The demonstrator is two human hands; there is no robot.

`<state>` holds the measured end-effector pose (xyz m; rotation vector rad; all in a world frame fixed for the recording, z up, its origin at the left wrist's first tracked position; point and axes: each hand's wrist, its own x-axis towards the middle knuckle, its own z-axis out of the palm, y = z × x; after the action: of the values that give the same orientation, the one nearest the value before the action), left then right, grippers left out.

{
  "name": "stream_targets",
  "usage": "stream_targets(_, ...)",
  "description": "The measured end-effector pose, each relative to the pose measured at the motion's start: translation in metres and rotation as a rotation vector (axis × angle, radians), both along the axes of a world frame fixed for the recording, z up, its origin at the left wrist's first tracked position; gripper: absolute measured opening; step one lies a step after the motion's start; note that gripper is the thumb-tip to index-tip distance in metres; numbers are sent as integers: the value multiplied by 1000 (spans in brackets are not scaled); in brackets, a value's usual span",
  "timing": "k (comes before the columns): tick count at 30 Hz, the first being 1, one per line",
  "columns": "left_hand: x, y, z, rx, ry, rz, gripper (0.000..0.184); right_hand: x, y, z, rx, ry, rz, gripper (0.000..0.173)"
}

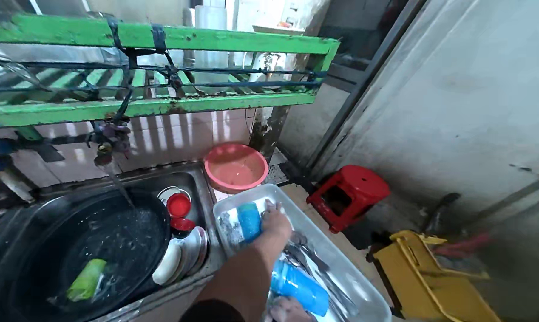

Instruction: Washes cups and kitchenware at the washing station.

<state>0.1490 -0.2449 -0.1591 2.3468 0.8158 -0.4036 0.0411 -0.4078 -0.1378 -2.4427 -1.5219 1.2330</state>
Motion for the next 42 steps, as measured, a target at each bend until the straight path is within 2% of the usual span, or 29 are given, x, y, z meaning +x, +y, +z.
stream_targets(4,-7,25,18,-240,-70,174,73,13,-6,8,253,254,-251,54)
stream_targets(7,-35,41,27,-667,-366,404,58,17,-25,33,521,455,-535,54)
stream_targets(9,-61,45,33,-936,-493,527,50,17,-27,54,709,414,-667,56)
stream_targets(11,-86,39,38,-1109,-535,589,61,16,-14,66,919,263,-713,56)
stream_targets(12,-97,31,42,-1162,-556,615,59,18,-2,63,1010,175,-688,57)
stream_targets(14,-117,8,56,-1217,-596,671,39,27,26,41,1134,9,-585,54)
stream_targets(16,-130,2,61,-1189,-592,589,40,43,46,33,1097,4,-665,50)
stream_targets(18,-141,19,61,-1082,-540,340,65,62,57,44,992,274,-968,43)
stream_targets(19,-146,31,64,-1018,-537,257,71,66,60,46,993,443,-1106,40)
stream_targets(21,-152,55,69,-936,-626,281,59,64,61,47,1013,731,-1239,31)
stream_targets(22,-151,67,67,-917,-690,327,49,58,62,48,983,748,-1222,28)
stream_targets(23,-149,77,66,-913,-733,372,42,50,64,51,932,645,-1155,28)
stream_targets(25,-145,82,65,-882,-718,396,32,31,67,52,830,227,-889,30)
stream_targets(27,-140,78,69,-793,-577,369,33,22,66,35,904,-240,-478,25)
stream_targets(28,-135,76,71,-748,-490,335,37,22,66,30,928,-338,-370,24)
stream_targets(29,-131,76,72,-714,-425,305,41,23,65,32,872,-287,-374,26)
stream_targets(31,-125,74,71,-736,-452,299,47,31,64,46,749,185,-688,30)
stream_targets(33,-125,58,69,-913,-707,416,47,34,68,52,957,718,-1095,26)
stream_targets(34,-128,44,65,-1051,-836,500,50,33,71,55,1046,930,-1219,26)
stream_targets(35,-128,30,61,-1167,-922,570,54,30,76,58,1086,981,-1260,26)
stream_targets(36,-125,19,57,-1243,-969,628,56,26,82,58,1072,823,-1212,25)
stream_targets(37,-121,12,51,-1291,-975,678,56,21,85,55,980,490,-1079,25)
stream_targets(39,-116,4,40,-1237,-947,661,48,21,81,41,724,-153,-626,31)
stream_targets(40,-115,1,40,-1176,-923,654,50,25,78,27,682,-395,-411,31)
stream_targets(41,-115,-3,44,-1127,-895,698,54,32,75,13,705,-545,-282,29)
stream_targets(42,-115,-5,49,-1098,-870,751,59,36,74,3,737,-564,-266,29)
